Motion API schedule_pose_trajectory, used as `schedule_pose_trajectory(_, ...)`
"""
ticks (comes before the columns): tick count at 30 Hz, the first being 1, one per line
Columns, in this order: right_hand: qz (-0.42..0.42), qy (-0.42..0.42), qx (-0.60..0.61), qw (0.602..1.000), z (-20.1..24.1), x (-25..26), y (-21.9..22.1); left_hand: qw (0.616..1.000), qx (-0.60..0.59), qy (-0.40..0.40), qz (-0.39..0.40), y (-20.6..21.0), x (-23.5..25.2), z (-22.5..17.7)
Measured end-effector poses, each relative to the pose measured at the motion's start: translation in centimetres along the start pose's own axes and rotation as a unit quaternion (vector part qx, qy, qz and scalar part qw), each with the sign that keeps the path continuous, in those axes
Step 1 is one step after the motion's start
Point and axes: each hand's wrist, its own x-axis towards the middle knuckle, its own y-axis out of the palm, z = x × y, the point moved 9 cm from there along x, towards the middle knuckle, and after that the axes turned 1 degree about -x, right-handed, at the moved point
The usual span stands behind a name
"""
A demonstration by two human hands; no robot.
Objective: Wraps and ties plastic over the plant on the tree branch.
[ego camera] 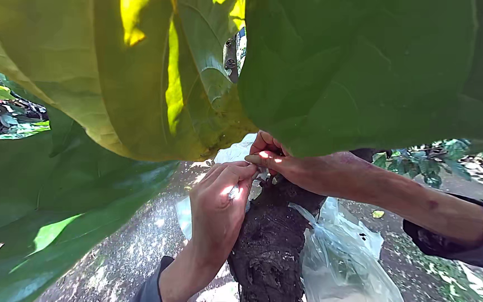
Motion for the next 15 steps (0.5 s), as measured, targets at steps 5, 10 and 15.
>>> schedule_pose_trajectory(5,0.002,-0.021,-0.025,0.999,0.2,0.3,0.3,0.998,0.003,0.042,0.036,0.2,0.0,-0.9)
schedule_pose_trajectory(10,0.015,-0.066,-0.003,0.998,0.9,0.2,0.0,0.999,0.004,-0.037,0.016,-0.4,0.2,0.1)
schedule_pose_trajectory(15,0.097,-0.058,0.014,0.993,1.1,-0.5,0.5,0.997,0.055,-0.062,0.01,-1.0,0.3,0.5)
